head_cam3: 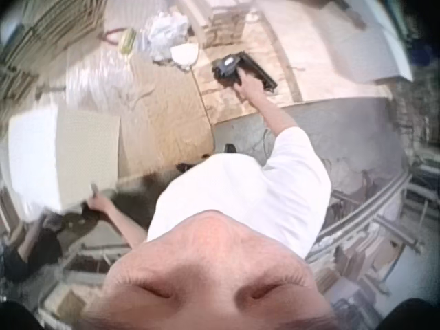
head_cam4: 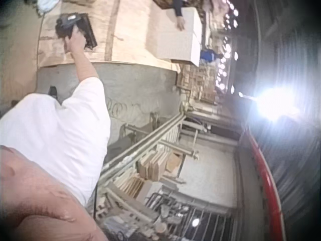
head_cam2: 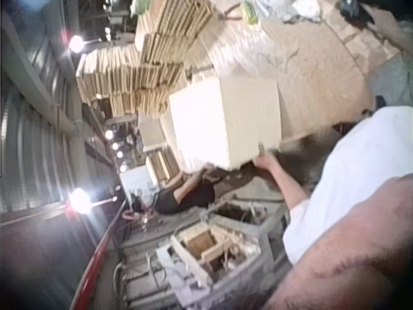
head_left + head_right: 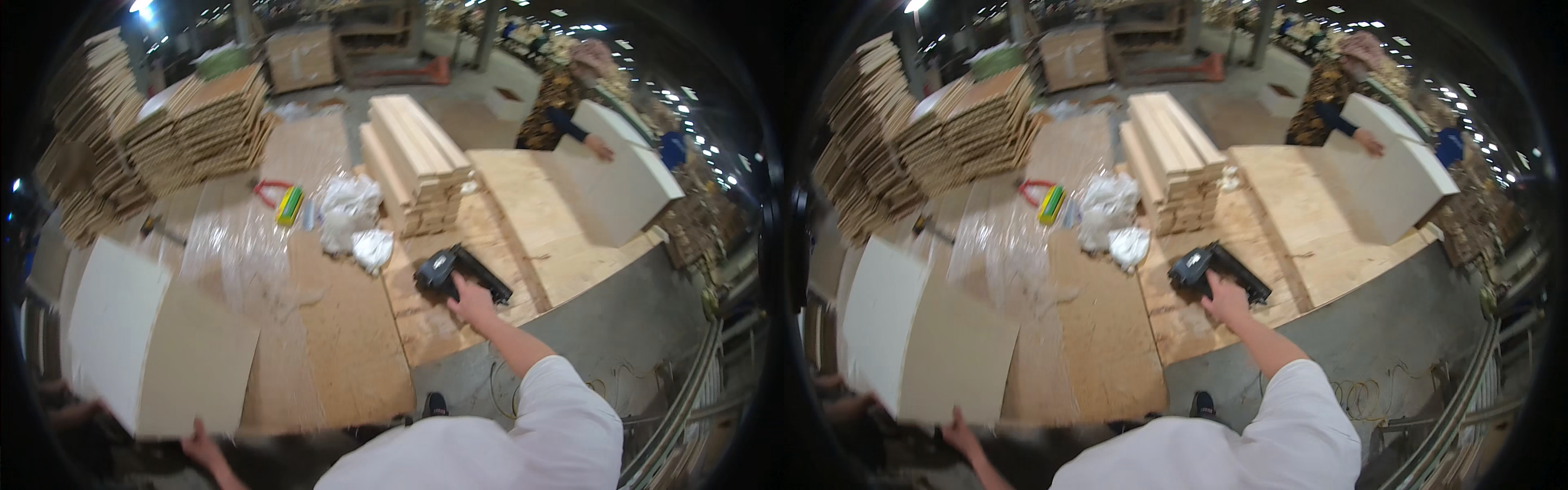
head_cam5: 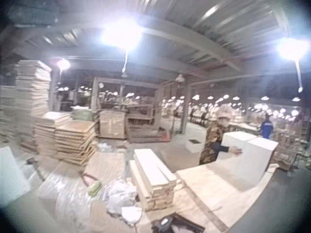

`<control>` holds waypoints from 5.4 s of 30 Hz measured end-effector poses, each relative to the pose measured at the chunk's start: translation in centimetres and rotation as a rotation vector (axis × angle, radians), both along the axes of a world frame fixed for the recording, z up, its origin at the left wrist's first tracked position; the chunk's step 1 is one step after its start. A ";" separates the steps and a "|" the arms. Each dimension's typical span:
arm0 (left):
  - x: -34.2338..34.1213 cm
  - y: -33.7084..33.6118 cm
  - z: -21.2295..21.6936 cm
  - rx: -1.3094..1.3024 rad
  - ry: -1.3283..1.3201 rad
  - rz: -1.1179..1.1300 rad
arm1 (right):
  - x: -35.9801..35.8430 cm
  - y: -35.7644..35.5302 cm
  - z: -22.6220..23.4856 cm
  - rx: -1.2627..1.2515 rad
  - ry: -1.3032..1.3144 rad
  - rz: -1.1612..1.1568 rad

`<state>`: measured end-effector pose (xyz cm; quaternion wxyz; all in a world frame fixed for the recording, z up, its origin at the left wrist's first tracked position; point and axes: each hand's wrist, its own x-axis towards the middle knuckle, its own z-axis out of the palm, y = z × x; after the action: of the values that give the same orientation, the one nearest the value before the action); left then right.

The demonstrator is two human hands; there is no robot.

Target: The person assembles a white wooden box using a pneumatic nail gun. They align the box panels, drive nails into the joints to secure them, and apply glue to the seams. The person then attaches a wooden trim strip to the edge of the box and fastens it with the nail gun.

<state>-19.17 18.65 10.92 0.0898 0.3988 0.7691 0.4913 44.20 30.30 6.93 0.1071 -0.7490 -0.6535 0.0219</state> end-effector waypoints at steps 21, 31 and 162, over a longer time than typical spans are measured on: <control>26.5 -10.7 2.1 0.095 0.340 -0.359 | 1.9 2.9 1.6 -0.276 0.123 0.193; 25.2 -11.8 0.9 0.112 0.282 -0.393 | 3.3 -1.1 23.7 -0.509 0.860 0.375; 27.4 -13.4 8.4 0.104 0.406 -0.341 | -11.2 -1.3 37.5 -0.133 0.920 0.871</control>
<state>8.20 5.26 19.29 -0.0054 0.6168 0.6670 0.4179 32.99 29.03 44.45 0.3113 -0.3338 -0.7826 0.4233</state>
